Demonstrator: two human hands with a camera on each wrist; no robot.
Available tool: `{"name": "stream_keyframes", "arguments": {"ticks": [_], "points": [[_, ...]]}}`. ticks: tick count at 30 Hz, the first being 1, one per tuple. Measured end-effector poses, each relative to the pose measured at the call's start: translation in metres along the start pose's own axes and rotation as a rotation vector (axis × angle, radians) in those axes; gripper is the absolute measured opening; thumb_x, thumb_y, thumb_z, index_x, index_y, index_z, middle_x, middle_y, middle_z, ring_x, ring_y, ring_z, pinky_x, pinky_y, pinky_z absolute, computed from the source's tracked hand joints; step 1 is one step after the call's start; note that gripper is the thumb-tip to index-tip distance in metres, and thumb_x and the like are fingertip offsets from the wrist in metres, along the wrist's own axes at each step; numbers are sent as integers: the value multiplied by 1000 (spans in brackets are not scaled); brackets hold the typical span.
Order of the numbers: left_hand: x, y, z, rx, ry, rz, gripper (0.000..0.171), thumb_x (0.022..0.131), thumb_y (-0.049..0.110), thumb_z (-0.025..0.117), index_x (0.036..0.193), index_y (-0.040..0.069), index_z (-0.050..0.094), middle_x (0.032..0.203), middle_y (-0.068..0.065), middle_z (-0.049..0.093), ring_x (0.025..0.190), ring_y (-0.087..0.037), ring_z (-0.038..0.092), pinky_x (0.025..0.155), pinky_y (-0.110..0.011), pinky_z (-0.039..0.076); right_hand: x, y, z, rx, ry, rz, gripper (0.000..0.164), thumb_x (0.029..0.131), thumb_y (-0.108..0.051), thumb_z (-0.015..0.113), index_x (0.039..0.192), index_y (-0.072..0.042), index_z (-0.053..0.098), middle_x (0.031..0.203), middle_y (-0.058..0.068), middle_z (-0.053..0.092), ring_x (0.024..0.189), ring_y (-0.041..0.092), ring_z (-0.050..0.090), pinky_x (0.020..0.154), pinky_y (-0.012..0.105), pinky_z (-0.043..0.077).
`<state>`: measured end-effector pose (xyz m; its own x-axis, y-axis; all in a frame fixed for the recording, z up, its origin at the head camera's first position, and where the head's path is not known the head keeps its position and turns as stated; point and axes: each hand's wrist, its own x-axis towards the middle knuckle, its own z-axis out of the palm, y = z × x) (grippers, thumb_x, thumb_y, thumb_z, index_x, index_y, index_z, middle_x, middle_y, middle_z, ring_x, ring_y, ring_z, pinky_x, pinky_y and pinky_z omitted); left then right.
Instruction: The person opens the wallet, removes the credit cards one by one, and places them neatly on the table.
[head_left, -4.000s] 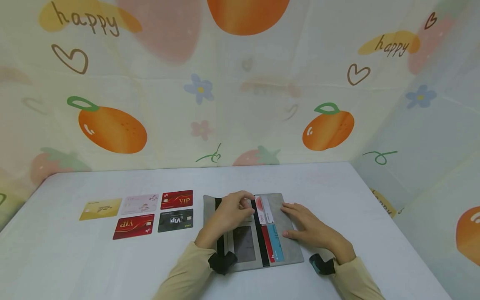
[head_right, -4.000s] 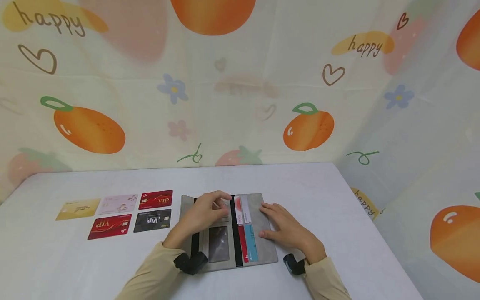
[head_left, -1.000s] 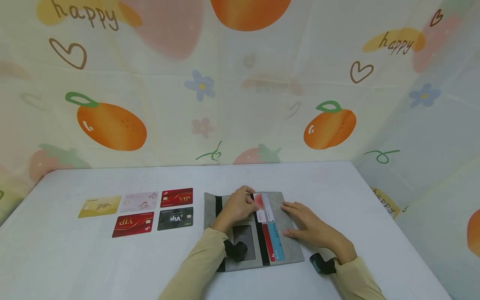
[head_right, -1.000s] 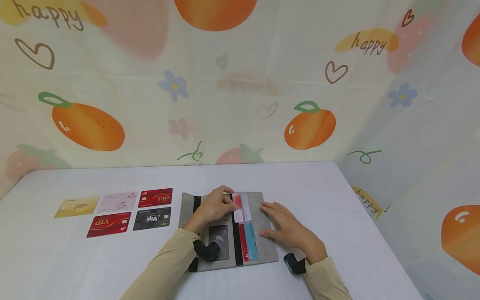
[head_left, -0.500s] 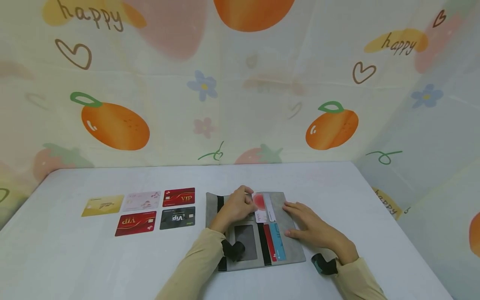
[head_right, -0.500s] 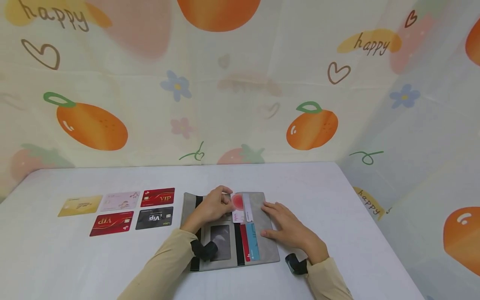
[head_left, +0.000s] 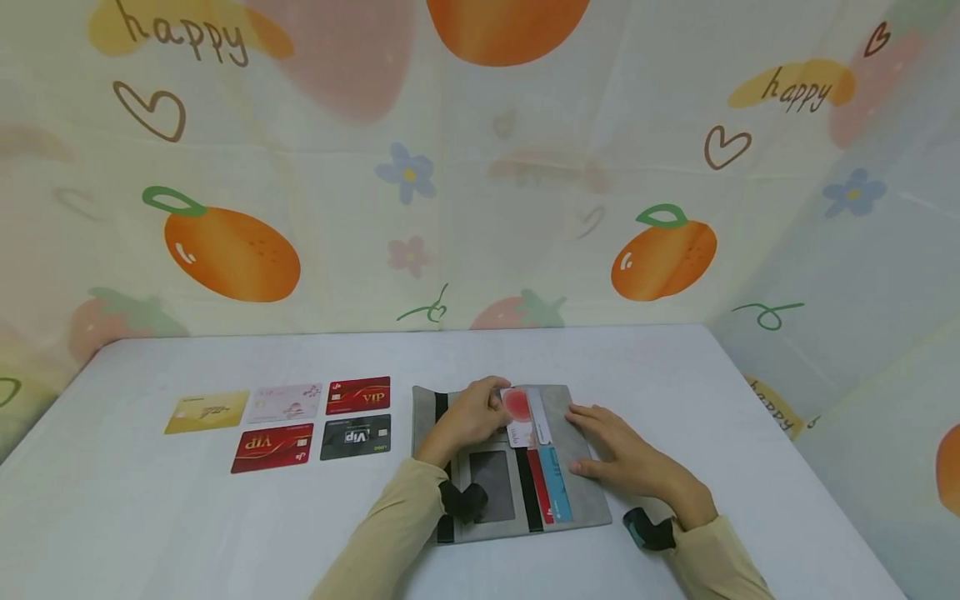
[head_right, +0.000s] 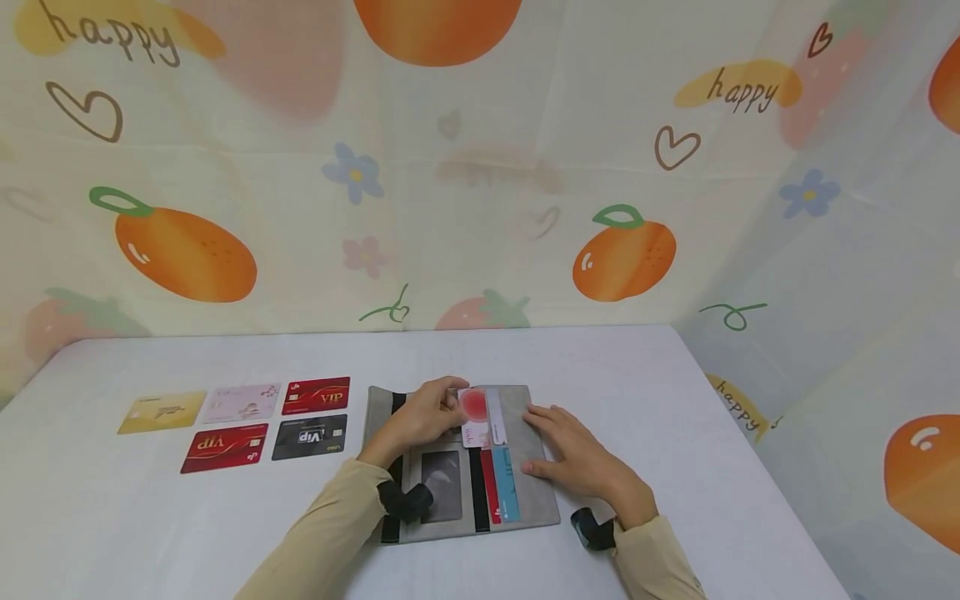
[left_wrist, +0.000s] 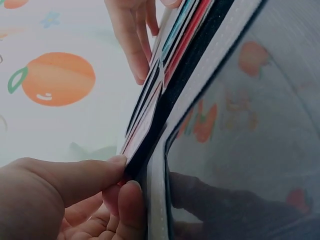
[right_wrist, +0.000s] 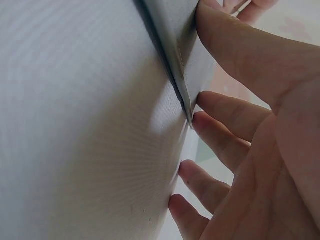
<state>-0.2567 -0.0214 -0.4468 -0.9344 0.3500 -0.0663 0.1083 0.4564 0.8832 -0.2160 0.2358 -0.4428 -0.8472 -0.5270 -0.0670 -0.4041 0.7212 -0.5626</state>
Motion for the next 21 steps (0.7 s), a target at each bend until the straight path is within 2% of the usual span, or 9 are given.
{"name": "stream_keyframes", "arguments": {"ticks": [6,13,21], "points": [[-1,-1,-1,4,12,-11,46,89,-2,63,134,-7,52,77,-9,61,58,-11,50,58,-23,41,-1,1,0,-3,-4,4,72,90,-32,72,146,3,42,154,24,37,141,50,29,110,68,28],[-4,2,-1,11,39,-32,47,87,-3,64,132,-8,53,73,-7,59,59,-12,46,55,-23,38,0,2,1,-1,-3,2,72,90,-32,72,146,2,42,154,24,37,141,50,29,110,68,28],[-8,5,-3,11,66,-62,46,85,-1,67,129,-7,54,79,-10,64,63,-13,50,57,-22,40,0,2,0,-9,-5,11,72,90,-33,71,146,2,42,154,24,37,142,50,29,110,68,29]]}}
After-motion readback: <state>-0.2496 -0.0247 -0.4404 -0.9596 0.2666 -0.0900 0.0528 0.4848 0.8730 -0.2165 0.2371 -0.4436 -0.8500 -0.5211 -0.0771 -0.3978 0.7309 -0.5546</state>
